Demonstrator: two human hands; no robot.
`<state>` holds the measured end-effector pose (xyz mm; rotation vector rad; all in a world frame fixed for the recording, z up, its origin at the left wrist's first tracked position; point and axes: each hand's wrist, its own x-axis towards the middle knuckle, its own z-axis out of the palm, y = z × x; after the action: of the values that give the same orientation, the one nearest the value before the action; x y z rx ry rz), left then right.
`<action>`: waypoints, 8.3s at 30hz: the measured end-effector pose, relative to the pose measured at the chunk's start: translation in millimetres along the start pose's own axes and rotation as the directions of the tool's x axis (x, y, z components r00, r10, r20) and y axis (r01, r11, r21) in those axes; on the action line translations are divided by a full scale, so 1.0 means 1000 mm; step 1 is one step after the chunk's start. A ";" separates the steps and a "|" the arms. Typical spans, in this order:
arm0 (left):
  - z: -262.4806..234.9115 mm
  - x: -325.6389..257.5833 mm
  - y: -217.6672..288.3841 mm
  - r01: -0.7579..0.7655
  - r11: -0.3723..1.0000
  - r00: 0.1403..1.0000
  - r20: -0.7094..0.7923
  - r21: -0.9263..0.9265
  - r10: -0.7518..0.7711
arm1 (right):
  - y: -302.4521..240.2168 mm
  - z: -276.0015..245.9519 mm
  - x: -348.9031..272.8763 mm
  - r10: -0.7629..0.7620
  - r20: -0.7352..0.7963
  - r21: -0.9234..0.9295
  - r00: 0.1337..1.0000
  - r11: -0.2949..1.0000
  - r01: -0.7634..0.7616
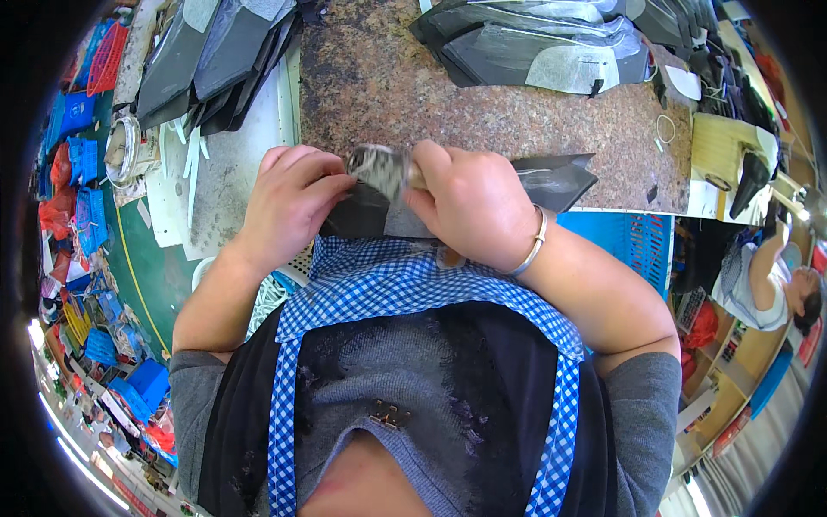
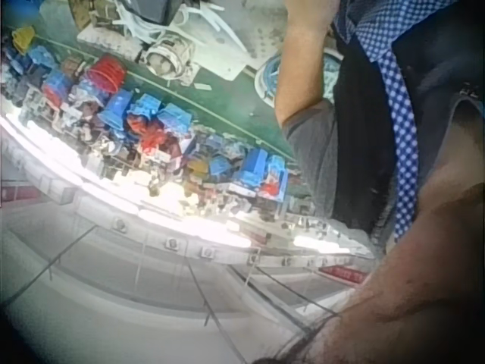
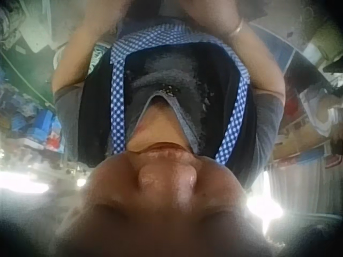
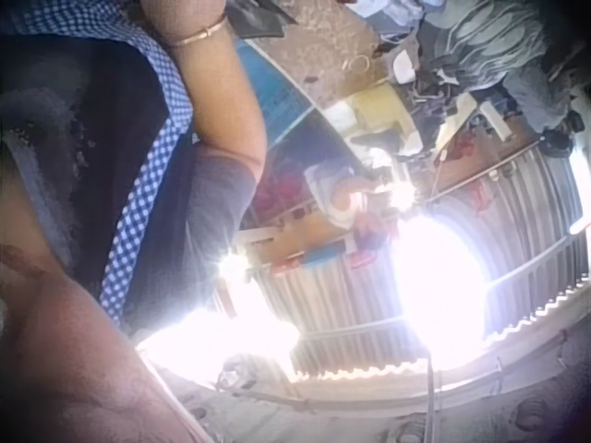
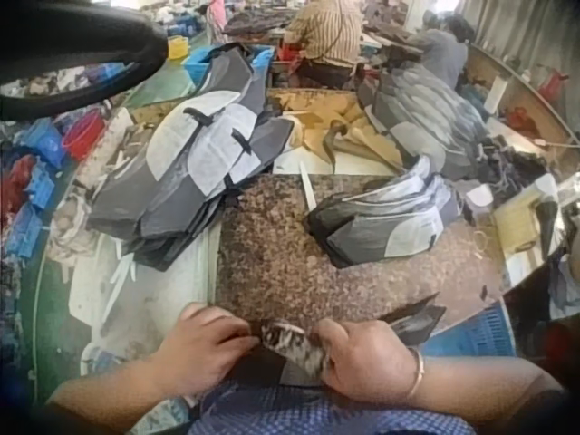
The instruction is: Hammering the edges of shoe components on a workbench.
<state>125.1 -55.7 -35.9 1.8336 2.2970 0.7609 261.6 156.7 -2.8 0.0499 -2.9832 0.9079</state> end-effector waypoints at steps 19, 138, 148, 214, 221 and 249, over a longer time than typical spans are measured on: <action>0.023 -0.023 0.038 0.065 0.874 0.995 -0.102 0.481 -0.017 | -0.008 0.012 0.009 -0.067 -0.074 -0.037 0.995 0.997 0.065; 0.086 0.149 0.087 -0.300 0.951 0.947 0.094 -0.068 0.306 | 0.097 -0.078 -0.117 0.234 -0.364 -0.174 0.901 0.934 -0.313; 0.082 0.145 0.074 -0.027 0.962 0.987 0.147 -0.273 0.070 | 0.083 -0.070 -0.113 0.219 -0.225 -0.201 0.949 0.943 -0.266; 0.039 0.060 0.050 -0.020 0.999 1.000 0.004 0.034 0.020 | 0.042 -0.044 -0.045 0.121 -0.110 -0.072 0.987 0.989 -0.130; 0.026 0.042 0.037 0.121 0.990 0.992 0.056 -0.068 -0.117 | 0.029 -0.044 -0.023 0.055 -0.046 -0.148 0.997 0.987 -0.061; -0.001 0.000 -0.004 0.072 0.996 0.997 0.043 -0.044 -0.070 | 0.010 -0.008 0.003 0.033 0.053 -0.033 0.998 0.999 -0.031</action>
<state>121.6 -56.1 -36.9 1.7220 2.2865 0.7506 257.9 169.7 -1.9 0.0270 -3.0561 0.8751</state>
